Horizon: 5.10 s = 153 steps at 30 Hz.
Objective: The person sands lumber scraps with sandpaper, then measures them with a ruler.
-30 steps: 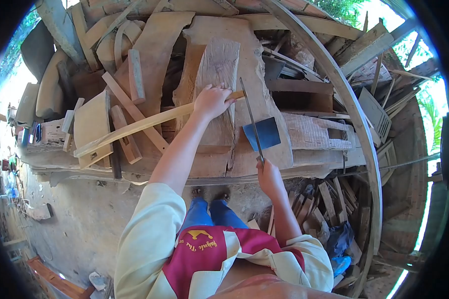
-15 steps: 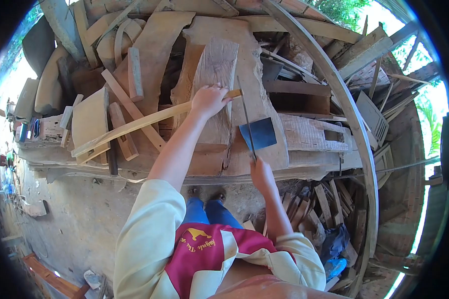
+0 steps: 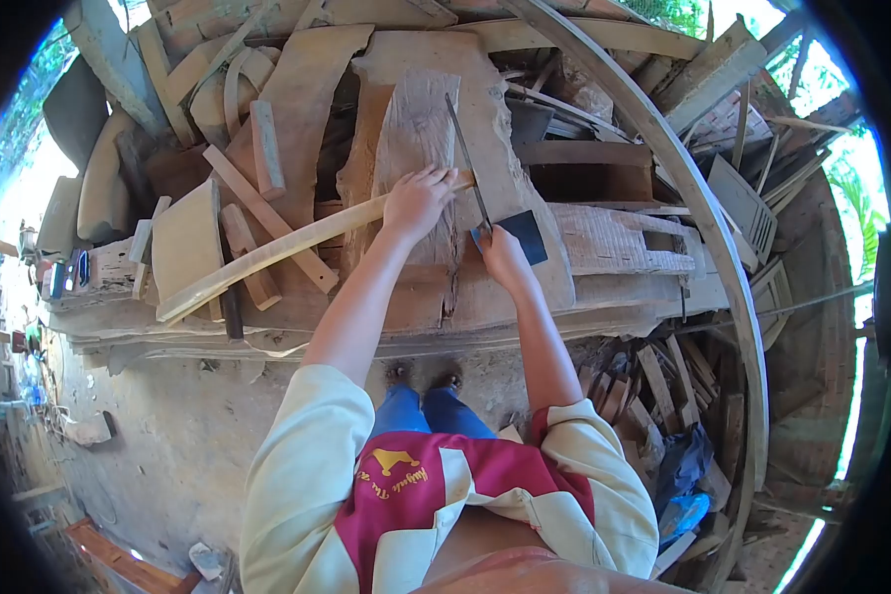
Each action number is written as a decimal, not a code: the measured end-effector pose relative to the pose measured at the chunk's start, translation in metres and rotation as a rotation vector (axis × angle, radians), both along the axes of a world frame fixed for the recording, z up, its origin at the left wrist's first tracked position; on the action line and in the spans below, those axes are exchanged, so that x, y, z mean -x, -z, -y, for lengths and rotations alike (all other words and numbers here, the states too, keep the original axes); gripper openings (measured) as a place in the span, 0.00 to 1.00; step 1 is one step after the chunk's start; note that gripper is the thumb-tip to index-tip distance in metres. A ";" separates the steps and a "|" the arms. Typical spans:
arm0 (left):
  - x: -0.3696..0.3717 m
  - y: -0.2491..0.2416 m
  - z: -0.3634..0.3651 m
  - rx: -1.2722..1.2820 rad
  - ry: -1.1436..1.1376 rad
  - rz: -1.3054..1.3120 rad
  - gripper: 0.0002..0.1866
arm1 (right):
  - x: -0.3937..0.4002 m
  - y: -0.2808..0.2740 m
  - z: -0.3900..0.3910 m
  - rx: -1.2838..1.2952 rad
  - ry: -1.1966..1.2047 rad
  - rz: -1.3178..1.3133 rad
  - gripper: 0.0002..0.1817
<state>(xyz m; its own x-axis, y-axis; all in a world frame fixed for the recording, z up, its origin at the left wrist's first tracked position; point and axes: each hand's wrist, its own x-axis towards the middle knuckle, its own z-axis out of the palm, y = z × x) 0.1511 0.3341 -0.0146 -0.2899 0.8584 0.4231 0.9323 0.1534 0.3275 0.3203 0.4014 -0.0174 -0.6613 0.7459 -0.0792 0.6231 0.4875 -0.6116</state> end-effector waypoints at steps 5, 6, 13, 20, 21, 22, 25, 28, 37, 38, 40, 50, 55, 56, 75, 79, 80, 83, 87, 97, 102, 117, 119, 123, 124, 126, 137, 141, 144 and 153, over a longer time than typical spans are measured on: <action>0.002 0.005 -0.001 0.038 0.055 0.048 0.22 | -0.010 0.007 0.006 0.002 -0.029 -0.088 0.15; 0.000 0.003 0.000 0.054 -0.011 -0.036 0.23 | -0.010 0.006 0.007 0.004 -0.025 -0.094 0.15; -0.001 -0.004 0.002 0.137 -0.041 -0.053 0.23 | -0.021 0.025 0.035 -0.005 0.100 -0.079 0.15; 0.005 0.002 -0.008 0.185 0.001 -0.158 0.22 | -0.082 0.005 0.066 0.096 0.081 0.055 0.15; 0.004 0.001 -0.011 0.167 0.054 -0.204 0.23 | -0.089 0.004 0.065 0.114 0.082 0.035 0.15; 0.004 0.000 -0.014 0.147 0.107 -0.251 0.23 | -0.093 0.003 0.064 0.130 0.083 0.014 0.16; 0.004 -0.017 -0.026 0.268 0.171 -0.340 0.25 | -0.097 -0.007 0.065 0.135 0.085 0.020 0.17; 0.000 -0.018 -0.036 0.345 0.171 -0.293 0.27 | -0.096 -0.012 0.064 0.120 0.147 0.096 0.17; 0.007 -0.004 -0.042 0.276 0.229 -0.208 0.27 | -0.063 -0.006 0.038 0.161 0.166 0.001 0.16; 0.007 -0.006 -0.042 0.282 0.233 -0.210 0.27 | -0.054 -0.004 0.031 0.148 0.161 -0.001 0.15; 0.006 -0.006 -0.041 0.332 0.208 -0.202 0.28 | -0.030 -0.001 0.017 0.127 0.167 -0.041 0.14; 0.002 -0.025 -0.037 0.359 0.190 -0.182 0.30 | 0.011 -0.002 -0.017 0.040 0.136 -0.106 0.18; 0.003 -0.021 -0.035 0.355 0.199 -0.146 0.31 | 0.004 0.012 -0.009 0.101 0.215 -0.142 0.18; 0.005 -0.020 -0.037 0.354 0.199 -0.144 0.31 | 0.005 0.015 -0.011 0.101 0.215 -0.140 0.18; 0.006 -0.017 -0.038 0.251 0.198 -0.126 0.28 | 0.004 0.003 0.020 -0.265 0.395 -0.512 0.13; 0.003 -0.029 -0.036 0.344 0.207 -0.072 0.29 | 0.006 0.008 0.020 -0.487 0.369 -0.490 0.13; 0.002 -0.029 -0.035 0.345 0.210 -0.073 0.29 | 0.006 0.009 0.020 -0.487 0.372 -0.490 0.13; 0.001 -0.020 -0.031 0.099 0.316 -0.047 0.27 | 0.003 0.006 0.021 -0.488 0.382 -0.504 0.13; -0.002 -0.023 -0.035 0.002 0.448 -0.008 0.23 | 0.005 0.004 0.016 -0.362 0.401 -0.579 0.12; -0.021 -0.022 -0.052 -0.037 0.470 0.162 0.09 | 0.004 0.033 0.003 0.235 0.502 -0.853 0.13; -0.029 -0.021 -0.050 -0.199 0.344 0.291 0.11 | 0.001 0.007 0.005 0.655 0.626 -0.925 0.12; -0.066 -0.011 -0.024 0.245 -0.028 1.006 0.16 | -0.014 0.017 -0.018 1.018 0.388 -0.948 0.12; -0.067 -0.007 -0.027 0.259 -0.044 0.993 0.16 | -0.015 0.023 -0.022 0.875 0.422 -0.860 0.13; -0.062 -0.004 -0.035 0.264 -0.060 1.092 0.15 | -0.017 0.006 -0.021 0.703 0.428 -0.713 0.14; -0.061 -0.004 -0.038 0.310 -0.078 1.117 0.15 | -0.017 -0.001 -0.020 0.762 0.481 -0.687 0.14; -0.059 -0.005 -0.042 0.341 -0.076 1.066 0.15 | -0.019 -0.002 -0.022 0.644 0.417 -0.648 0.15; -0.054 0.001 -0.049 0.400 -0.079 1.129 0.13 | -0.024 -0.010 -0.032 0.449 0.257 -0.492 0.24; -0.053 -0.004 -0.046 0.442 -0.045 1.230 0.12 | -0.013 -0.009 -0.041 0.683 0.400 -0.497 0.25; -0.054 -0.001 -0.043 0.397 -0.031 1.232 0.13 | -0.005 -0.006 -0.045 0.701 0.415 -0.332 0.28; -0.061 -0.003 -0.037 0.301 -0.055 1.202 0.11 | 0.009 0.021 -0.041 0.723 0.282 -0.564 0.28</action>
